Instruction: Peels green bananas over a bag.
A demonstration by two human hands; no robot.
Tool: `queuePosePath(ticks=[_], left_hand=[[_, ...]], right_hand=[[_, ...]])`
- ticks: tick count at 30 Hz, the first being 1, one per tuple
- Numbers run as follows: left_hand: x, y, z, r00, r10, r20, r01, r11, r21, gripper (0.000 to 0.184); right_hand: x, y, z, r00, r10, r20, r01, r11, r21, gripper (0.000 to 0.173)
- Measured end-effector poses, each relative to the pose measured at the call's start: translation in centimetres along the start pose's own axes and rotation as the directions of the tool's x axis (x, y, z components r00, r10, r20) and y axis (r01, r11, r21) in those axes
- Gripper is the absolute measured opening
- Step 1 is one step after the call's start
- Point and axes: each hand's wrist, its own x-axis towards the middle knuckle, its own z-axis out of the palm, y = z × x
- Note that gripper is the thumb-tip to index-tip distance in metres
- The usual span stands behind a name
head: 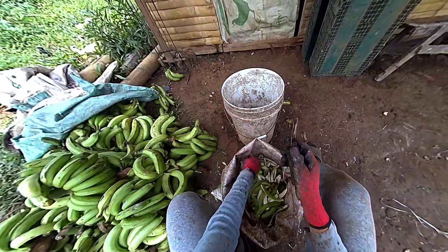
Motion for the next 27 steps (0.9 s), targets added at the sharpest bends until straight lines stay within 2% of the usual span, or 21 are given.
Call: queuePosePath(ticks=[2,4,5,8,9,12,14,16,17,19,21,23,25,27], left_hand=[[2.2,-0.6,2.2,0.997,-0.053,-0.053,0.052,0.998,-0.018,0.058],[2.6,-1.3,3.3,0.97,-0.173,-0.168,0.142,0.973,-0.181,0.053],[2.4,-1.4,3.6,0.953,-0.216,-0.213,0.172,0.963,-0.207,0.054],[0.6,-2.2,4.0,0.973,-0.154,-0.173,0.171,0.981,0.087,0.049],[-0.3,-2.6,4.0,0.981,-0.128,-0.145,0.141,0.987,0.081,0.049],[-3.8,-3.8,3.0,0.995,-0.073,-0.073,0.068,0.996,-0.064,0.056],[-6.2,-3.8,1.1,0.986,-0.073,-0.149,0.033,0.967,-0.252,0.06],[-8.4,-3.7,-0.6,0.95,-0.092,-0.297,-0.065,0.876,-0.478,0.052],[-10.0,-3.5,-1.6,0.924,-0.084,-0.374,-0.139,0.837,-0.53,0.045],[-13.7,-3.2,-4.4,0.863,-0.043,-0.504,-0.293,0.769,-0.568,0.035],[-17.2,-3.4,-7.2,0.81,0.007,-0.587,-0.433,0.682,-0.59,0.028],[-18.9,-3.8,-8.9,0.752,-0.009,-0.66,-0.571,0.492,-0.658,0.018],[-19.6,-3.4,-9.5,0.69,-0.077,-0.719,-0.685,0.25,-0.684,0.016],[-20.2,-2.7,-9.2,0.712,-0.078,-0.698,-0.683,0.154,-0.714,0.027]], right_hand=[[-0.1,-0.3,0.0,1.0,-0.01,-0.002,0.01,1.0,-0.008,0.031],[-0.1,-0.4,0.0,1.0,-0.015,-0.005,0.015,1.0,-0.02,0.031],[-0.1,-0.5,-0.1,1.0,-0.007,-0.003,0.007,1.0,-0.023,0.031],[-0.1,-0.5,0.1,0.999,0.029,0.012,-0.029,0.999,-0.023,0.03],[-0.1,-0.4,0.2,0.999,0.039,0.028,-0.038,0.999,-0.021,0.03],[0.1,0.4,0.2,0.991,0.111,0.081,-0.1,0.988,-0.121,0.031],[0.5,1.2,0.1,0.985,0.135,0.104,-0.096,0.946,-0.311,0.032],[0.7,1.7,-0.2,0.986,0.11,0.125,-0.031,0.859,-0.51,0.036],[0.8,1.7,-0.3,0.984,0.101,0.144,0.002,0.812,-0.583,0.039],[1.2,1.7,-0.2,0.976,0.127,0.176,0.025,0.74,-0.672,0.048],[1.6,2.0,0.0,0.953,0.225,0.201,-0.023,0.718,-0.696,0.062],[1.4,2.3,0.3,0.917,0.318,0.243,-0.095,0.763,-0.64,0.059],[0.5,2.7,1.2,0.875,0.36,0.325,-0.229,0.897,-0.378,0.04],[-0.8,2.5,2.1,0.841,0.391,0.374,-0.34,0.919,-0.198,0.029]])
